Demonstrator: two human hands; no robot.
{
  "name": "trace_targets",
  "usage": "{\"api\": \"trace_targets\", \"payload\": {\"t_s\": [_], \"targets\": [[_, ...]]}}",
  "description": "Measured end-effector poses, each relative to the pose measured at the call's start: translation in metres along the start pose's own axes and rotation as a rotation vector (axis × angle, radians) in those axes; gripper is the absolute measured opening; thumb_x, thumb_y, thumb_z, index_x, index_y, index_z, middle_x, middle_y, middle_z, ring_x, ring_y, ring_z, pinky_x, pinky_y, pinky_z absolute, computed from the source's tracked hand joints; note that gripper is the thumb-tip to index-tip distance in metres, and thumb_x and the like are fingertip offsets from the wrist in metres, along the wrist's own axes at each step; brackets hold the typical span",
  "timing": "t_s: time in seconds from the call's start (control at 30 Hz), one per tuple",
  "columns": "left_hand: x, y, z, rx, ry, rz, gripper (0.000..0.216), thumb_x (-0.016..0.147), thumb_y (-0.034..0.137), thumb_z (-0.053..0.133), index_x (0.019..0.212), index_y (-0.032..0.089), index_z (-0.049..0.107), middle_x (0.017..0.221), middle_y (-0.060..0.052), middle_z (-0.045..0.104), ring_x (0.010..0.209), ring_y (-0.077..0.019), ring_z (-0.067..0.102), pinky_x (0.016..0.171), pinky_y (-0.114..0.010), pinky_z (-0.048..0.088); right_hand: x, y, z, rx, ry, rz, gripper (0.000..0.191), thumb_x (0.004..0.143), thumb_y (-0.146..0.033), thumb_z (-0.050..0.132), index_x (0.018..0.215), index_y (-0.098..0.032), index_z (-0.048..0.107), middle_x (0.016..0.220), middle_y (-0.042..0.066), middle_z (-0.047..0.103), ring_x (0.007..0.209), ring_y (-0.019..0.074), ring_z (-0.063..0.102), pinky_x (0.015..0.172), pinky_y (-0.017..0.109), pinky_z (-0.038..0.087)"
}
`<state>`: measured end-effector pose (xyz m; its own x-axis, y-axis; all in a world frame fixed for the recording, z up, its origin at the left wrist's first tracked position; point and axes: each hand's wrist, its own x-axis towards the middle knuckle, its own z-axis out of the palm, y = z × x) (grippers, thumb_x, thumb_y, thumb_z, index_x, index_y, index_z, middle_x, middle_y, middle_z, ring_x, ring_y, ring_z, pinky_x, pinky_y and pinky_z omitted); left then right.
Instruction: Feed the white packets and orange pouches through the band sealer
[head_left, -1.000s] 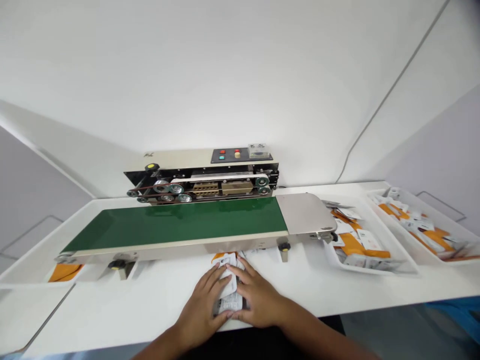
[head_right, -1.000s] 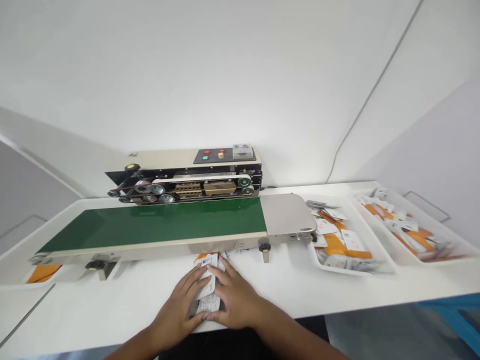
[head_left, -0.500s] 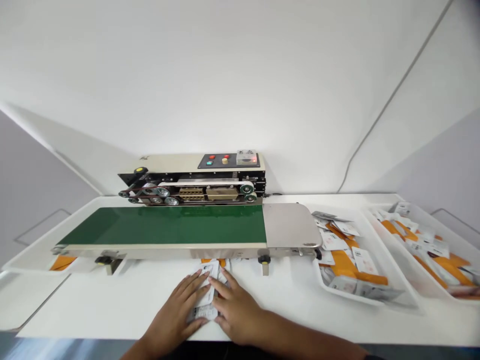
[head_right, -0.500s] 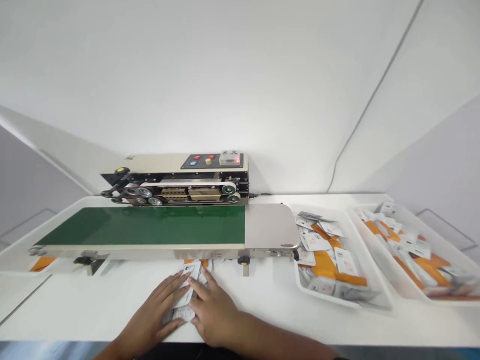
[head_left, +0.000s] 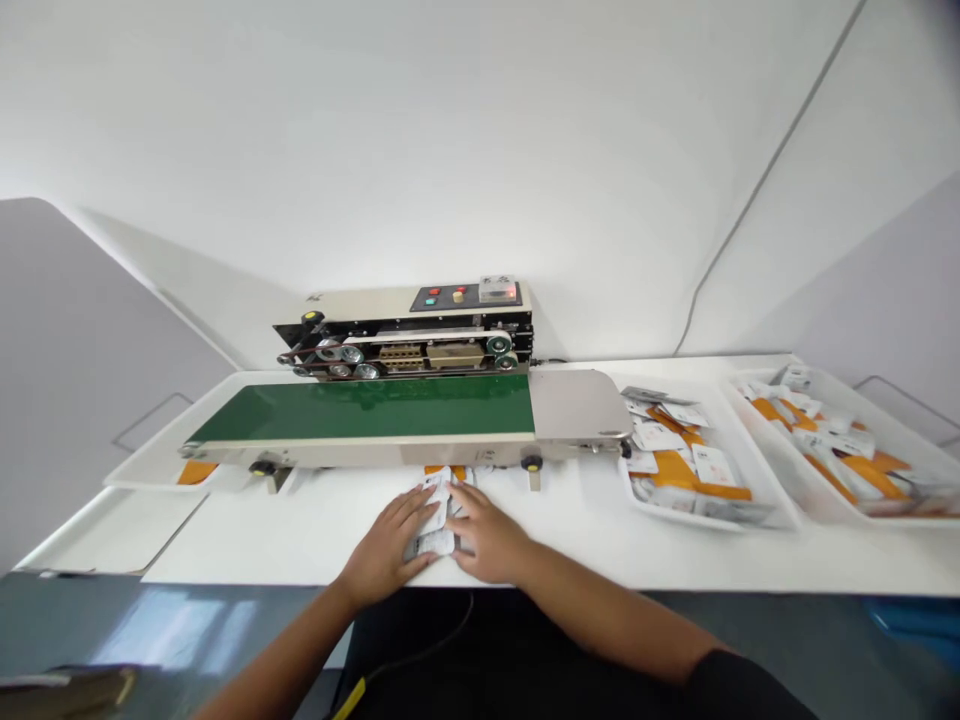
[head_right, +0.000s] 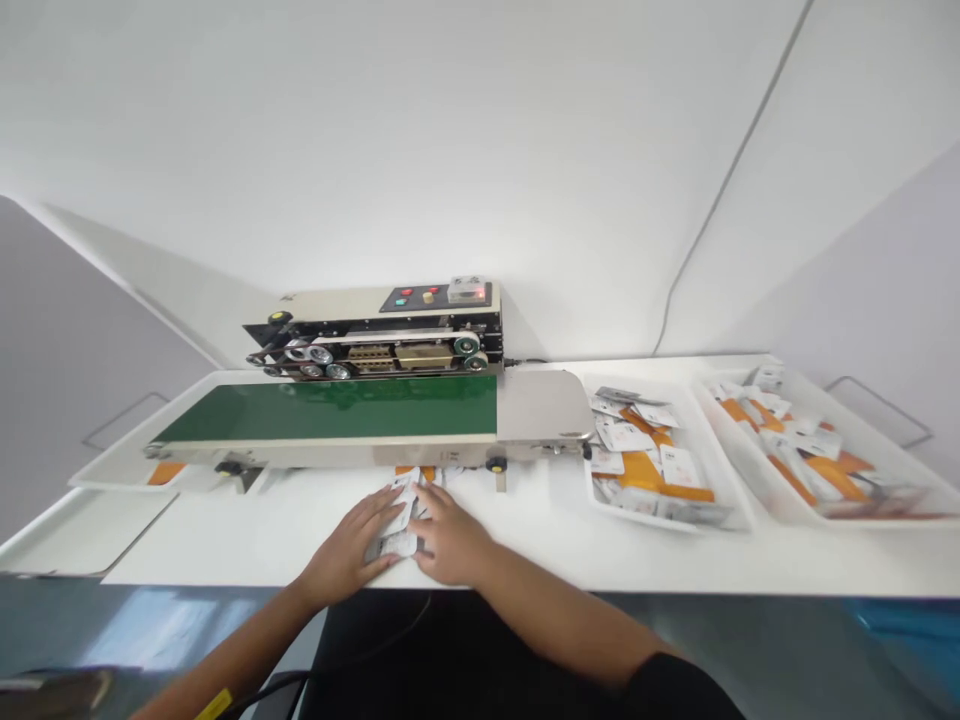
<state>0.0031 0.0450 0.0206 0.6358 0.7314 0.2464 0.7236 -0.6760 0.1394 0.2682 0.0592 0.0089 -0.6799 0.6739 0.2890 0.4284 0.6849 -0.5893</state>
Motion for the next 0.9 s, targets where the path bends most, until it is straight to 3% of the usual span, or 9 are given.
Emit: {"api": "trace_targets", "payload": {"t_s": [0.17,0.47,0.7,0.9], "targets": [[-0.002,-0.002,0.006,-0.030,0.017,0.004,0.070,0.096,0.047,0.065,0.158,0.029,0.036,0.163,-0.010,0.040,0.149,-0.0320,0.039,0.119,-0.055,0.040,-0.005,0.002,0.004,0.045,0.128,-0.015,0.040,0.083,-0.027,0.070,0.122,-0.023,0.072,0.166,0.009,0.032,0.152,0.0322,0.031,0.120,0.049,0.036],[-0.003,0.002,0.007,-0.052,0.088,0.024,0.077,0.093,0.044,0.069,0.160,0.026,0.034,0.157,-0.014,0.047,0.143,-0.0356,0.046,0.116,-0.055,0.043,0.006,0.011,0.012,0.090,0.208,-0.002,0.034,0.082,-0.024,0.074,0.115,-0.022,0.075,0.154,0.012,0.051,0.140,0.0312,0.048,0.117,0.050,0.039],[-0.004,0.001,0.004,-0.052,0.081,0.024,0.063,0.099,0.044,0.059,0.157,0.026,0.040,0.150,-0.015,0.054,0.136,-0.0342,0.051,0.114,-0.053,0.044,0.009,0.007,0.012,0.095,0.208,0.007,0.036,0.083,-0.023,0.073,0.118,-0.021,0.068,0.146,0.013,0.057,0.138,0.0294,0.050,0.115,0.050,0.040],[-0.006,-0.002,0.008,-0.071,0.080,-0.029,0.059,0.098,0.049,0.061,0.150,0.024,0.049,0.154,-0.015,0.049,0.143,-0.0354,0.044,0.117,-0.054,0.041,0.010,0.011,0.017,0.073,0.182,-0.007,0.043,0.083,-0.025,0.074,0.125,-0.021,0.064,0.145,0.013,0.057,0.139,0.0298,0.048,0.117,0.049,0.038]]}}
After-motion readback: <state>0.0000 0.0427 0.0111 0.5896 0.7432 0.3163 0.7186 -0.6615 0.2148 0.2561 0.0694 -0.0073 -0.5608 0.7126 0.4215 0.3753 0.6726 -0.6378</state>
